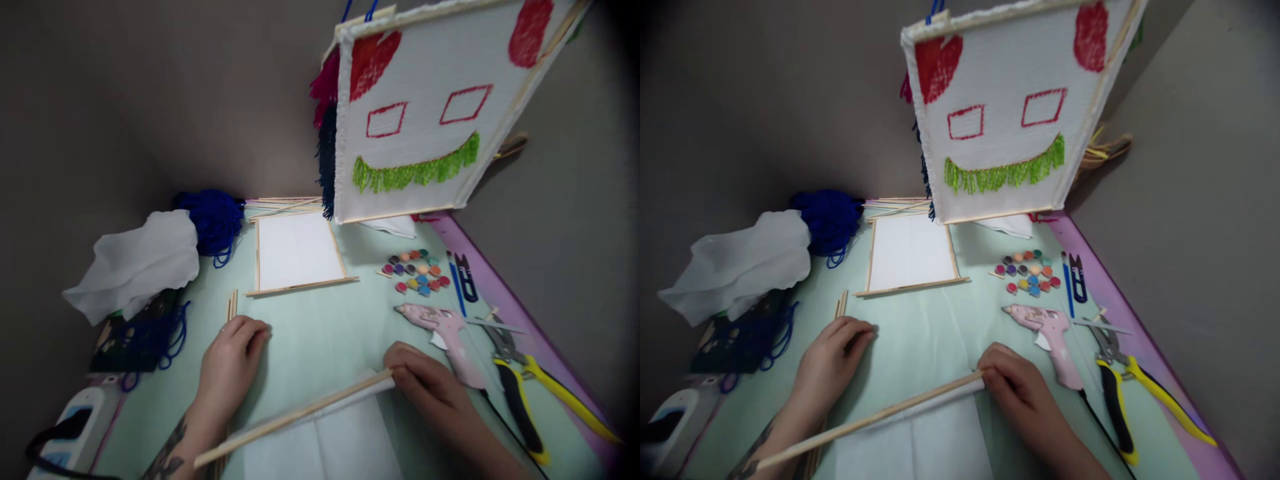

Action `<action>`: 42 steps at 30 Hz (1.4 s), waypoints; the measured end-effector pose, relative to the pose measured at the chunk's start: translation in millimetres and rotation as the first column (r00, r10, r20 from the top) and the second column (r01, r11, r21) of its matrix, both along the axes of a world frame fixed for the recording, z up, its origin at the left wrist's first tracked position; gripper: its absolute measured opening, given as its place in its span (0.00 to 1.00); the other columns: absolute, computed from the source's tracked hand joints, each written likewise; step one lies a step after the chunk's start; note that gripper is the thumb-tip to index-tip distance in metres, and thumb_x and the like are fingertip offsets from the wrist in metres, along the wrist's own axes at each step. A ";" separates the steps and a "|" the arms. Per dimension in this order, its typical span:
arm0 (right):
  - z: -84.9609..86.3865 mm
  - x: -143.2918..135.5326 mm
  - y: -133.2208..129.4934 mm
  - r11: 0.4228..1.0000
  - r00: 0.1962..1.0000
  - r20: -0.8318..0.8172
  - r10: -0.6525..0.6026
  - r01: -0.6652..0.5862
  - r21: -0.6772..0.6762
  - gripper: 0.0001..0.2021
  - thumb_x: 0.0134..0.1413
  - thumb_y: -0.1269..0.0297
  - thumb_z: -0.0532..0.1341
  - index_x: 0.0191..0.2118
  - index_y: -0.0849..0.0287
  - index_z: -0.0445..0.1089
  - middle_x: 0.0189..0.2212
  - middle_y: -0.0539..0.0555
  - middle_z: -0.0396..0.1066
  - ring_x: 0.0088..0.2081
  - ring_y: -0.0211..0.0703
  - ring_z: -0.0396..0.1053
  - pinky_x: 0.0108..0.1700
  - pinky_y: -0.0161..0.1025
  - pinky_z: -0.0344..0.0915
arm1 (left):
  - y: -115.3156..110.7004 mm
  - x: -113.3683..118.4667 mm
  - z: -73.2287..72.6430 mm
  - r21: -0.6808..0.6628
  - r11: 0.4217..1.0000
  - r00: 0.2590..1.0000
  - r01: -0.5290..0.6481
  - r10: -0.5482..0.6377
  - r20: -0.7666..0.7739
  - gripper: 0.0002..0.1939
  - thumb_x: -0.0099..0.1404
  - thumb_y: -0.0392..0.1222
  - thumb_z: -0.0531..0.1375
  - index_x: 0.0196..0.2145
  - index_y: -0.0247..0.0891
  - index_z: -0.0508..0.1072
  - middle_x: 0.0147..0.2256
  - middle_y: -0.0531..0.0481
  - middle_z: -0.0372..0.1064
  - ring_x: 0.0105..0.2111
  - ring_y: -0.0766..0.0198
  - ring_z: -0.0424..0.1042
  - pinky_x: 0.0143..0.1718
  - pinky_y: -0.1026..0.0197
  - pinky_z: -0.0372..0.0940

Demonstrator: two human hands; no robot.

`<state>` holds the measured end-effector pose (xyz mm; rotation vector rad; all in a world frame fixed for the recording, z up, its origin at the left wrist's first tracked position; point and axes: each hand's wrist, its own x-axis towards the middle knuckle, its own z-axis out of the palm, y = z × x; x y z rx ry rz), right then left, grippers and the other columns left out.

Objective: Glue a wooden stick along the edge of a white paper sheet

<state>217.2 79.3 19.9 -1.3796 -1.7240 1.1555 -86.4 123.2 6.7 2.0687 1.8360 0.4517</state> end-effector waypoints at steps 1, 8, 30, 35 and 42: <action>0.1 -0.4 -0.2 1.000 1.000 0.003 0.002 -0.002 -0.008 0.16 0.62 0.58 0.49 0.25 0.57 0.62 0.24 0.50 0.63 0.27 0.40 0.63 0.29 0.36 0.59 | 0.4 2.5 -0.3 -0.010 1.000 0.999 -0.002 0.002 -0.048 0.12 0.66 0.46 0.51 0.36 0.43 0.73 0.37 0.50 0.70 0.39 0.61 0.70 0.39 0.61 0.63; -2.3 -1.9 0.2 0.999 0.999 -0.025 0.044 -0.044 -0.010 0.16 0.63 0.57 0.48 0.25 0.57 0.60 0.24 0.50 0.61 0.27 0.39 0.62 0.29 0.35 0.57 | 6.0 18.2 3.6 -0.061 0.998 0.957 0.013 -0.030 -0.289 0.12 0.68 0.43 0.49 0.36 0.42 0.71 0.37 0.50 0.70 0.38 0.60 0.69 0.37 0.60 0.61; -6.6 -3.2 -0.5 0.998 0.996 -0.067 0.063 -0.064 -0.007 0.15 0.64 0.58 0.48 0.27 0.56 0.60 0.25 0.49 0.61 0.28 0.39 0.62 0.30 0.35 0.56 | -1.1 -0.6 -11.5 0.099 0.987 0.992 -0.125 0.121 0.044 0.07 0.63 0.46 0.55 0.34 0.42 0.69 0.30 0.53 0.72 0.30 0.63 0.71 0.32 0.63 0.64; -4.3 -4.2 0.0 0.997 0.996 -0.063 0.065 -0.067 -0.029 0.16 0.64 0.58 0.48 0.26 0.56 0.60 0.24 0.49 0.61 0.27 0.39 0.61 0.29 0.35 0.56 | -3.1 2.5 -6.6 0.107 0.993 0.971 0.056 -0.029 -0.238 0.15 0.67 0.42 0.50 0.47 0.44 0.71 0.34 0.49 0.74 0.35 0.59 0.73 0.32 0.61 0.63; -3.8 -7.1 0.9 0.997 0.997 -0.044 0.059 -0.062 -0.047 0.17 0.63 0.55 0.48 0.26 0.57 0.60 0.24 0.50 0.61 0.27 0.39 0.61 0.29 0.35 0.57 | -14.5 10.1 11.9 -0.101 0.982 0.856 0.159 -0.188 -0.482 0.20 0.63 0.28 0.47 0.43 0.43 0.74 0.32 0.47 0.74 0.36 0.57 0.73 0.34 0.59 0.62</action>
